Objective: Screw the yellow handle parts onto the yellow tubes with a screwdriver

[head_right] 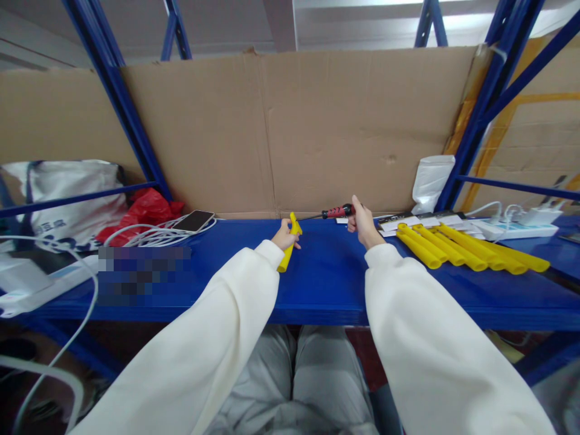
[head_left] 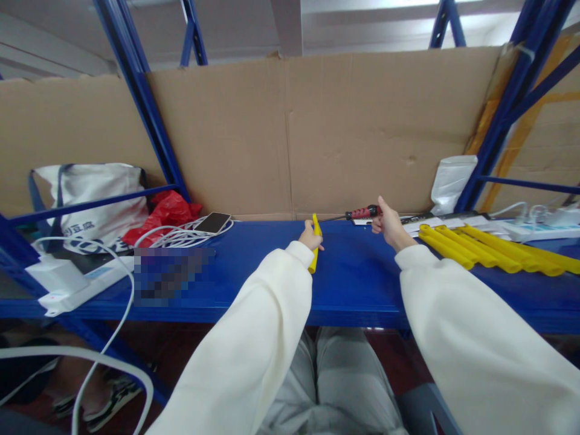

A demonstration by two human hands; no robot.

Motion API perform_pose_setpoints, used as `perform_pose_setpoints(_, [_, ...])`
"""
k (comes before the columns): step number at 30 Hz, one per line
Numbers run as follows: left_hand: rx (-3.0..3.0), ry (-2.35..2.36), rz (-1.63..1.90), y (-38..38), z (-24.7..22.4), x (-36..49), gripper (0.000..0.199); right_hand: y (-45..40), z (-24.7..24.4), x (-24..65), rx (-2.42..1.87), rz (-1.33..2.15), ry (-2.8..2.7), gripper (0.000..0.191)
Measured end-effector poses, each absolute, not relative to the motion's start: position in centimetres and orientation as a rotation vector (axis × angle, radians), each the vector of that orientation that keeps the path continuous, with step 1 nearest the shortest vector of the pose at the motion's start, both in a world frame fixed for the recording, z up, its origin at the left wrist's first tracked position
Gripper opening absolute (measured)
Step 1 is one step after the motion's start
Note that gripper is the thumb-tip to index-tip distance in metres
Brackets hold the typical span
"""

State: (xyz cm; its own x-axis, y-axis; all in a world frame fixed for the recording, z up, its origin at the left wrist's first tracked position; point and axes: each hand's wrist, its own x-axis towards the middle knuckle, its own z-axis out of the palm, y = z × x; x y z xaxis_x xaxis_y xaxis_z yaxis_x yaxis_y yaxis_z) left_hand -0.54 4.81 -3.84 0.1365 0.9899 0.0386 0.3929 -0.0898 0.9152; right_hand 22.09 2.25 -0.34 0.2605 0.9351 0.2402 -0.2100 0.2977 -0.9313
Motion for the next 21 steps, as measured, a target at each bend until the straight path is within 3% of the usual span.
perform_pose_setpoints(7, [1.605,1.37,0.946,4.34,-3.45,-0.48,0.054,1.89,0.11,21.86,-0.947,0.996,-0.932,0.029])
perform_pose_setpoints(12, [1.608,1.383,0.928,4.14,-3.24,-0.49,0.053,1.75,0.12,21.69,-0.974,0.96,-0.927,0.04])
perform_pose_setpoints(17, [1.615,1.395,0.93,3.92,-3.17,-0.47,0.054,1.87,0.13,21.71,-0.953,0.958,-0.909,0.026])
perform_pose_setpoints(21, [1.614,1.394,0.921,3.8,-3.08,-0.51,0.055,1.89,0.05,21.74,-0.95,0.982,-0.93,0.036])
